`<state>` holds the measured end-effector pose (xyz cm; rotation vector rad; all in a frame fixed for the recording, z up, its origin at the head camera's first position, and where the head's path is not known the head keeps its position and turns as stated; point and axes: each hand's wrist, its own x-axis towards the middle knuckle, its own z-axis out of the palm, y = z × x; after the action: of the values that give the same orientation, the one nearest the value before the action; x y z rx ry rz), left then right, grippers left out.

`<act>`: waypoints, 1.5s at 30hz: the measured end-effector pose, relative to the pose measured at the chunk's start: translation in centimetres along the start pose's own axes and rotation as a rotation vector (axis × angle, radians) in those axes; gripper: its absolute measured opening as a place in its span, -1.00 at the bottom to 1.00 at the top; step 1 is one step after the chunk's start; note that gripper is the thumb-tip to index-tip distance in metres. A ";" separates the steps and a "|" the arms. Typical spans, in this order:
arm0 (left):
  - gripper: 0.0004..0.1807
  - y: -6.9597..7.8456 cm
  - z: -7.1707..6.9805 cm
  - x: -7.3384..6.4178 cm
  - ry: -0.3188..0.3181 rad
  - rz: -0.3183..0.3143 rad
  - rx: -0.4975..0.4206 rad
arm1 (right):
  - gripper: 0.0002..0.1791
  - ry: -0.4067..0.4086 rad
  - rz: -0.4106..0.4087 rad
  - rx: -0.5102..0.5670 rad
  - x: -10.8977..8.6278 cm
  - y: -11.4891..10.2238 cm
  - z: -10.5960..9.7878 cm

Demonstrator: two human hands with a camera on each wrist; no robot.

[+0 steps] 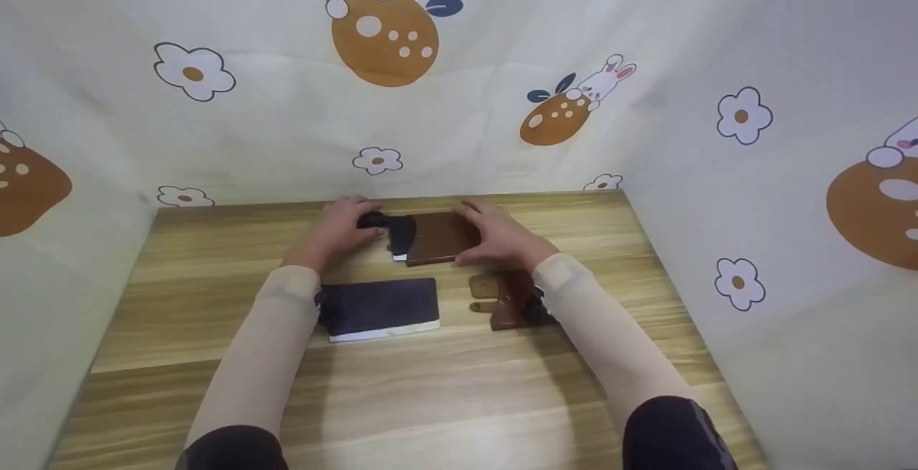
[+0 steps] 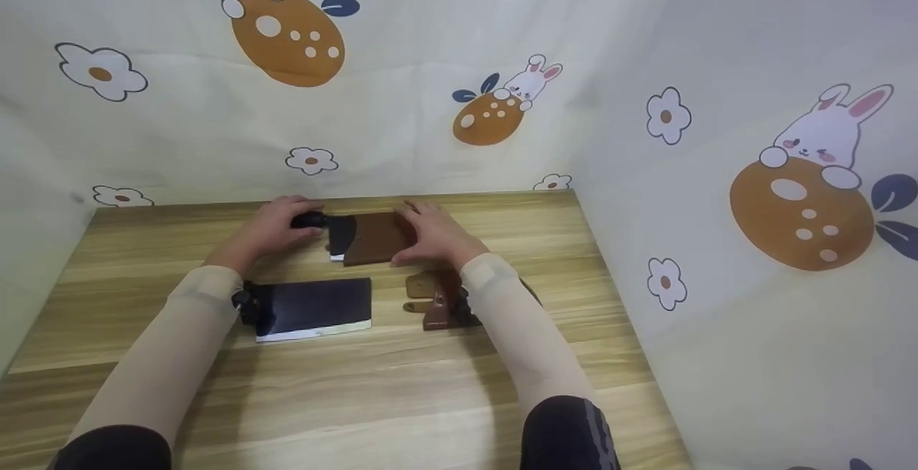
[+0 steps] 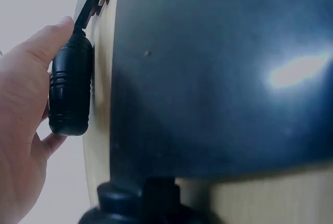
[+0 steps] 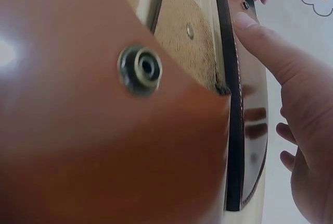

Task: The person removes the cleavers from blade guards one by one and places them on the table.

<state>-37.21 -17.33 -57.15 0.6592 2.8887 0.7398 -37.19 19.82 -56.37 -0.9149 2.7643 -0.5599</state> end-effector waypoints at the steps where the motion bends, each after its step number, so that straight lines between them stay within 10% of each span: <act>1: -0.36 -0.1 0.1 0.0 0.003 -0.001 -0.011 | 0.33 -0.005 -0.006 -0.001 0.2 0.0 0.2; 15: -0.48 -0.1 1.3 0.3 0.073 -0.055 -0.248 | 0.32 -0.026 -0.049 -0.097 1.9 -0.8 2.2; 45: -0.62 1.0 2.0 0.3 0.131 -0.082 -0.104 | 0.28 0.038 -0.053 -0.249 1.2 -1.6 1.6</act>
<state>-36.76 -15.57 -58.44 0.4955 2.9479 0.9483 -36.83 17.47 -57.22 -1.0406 2.8975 -0.2462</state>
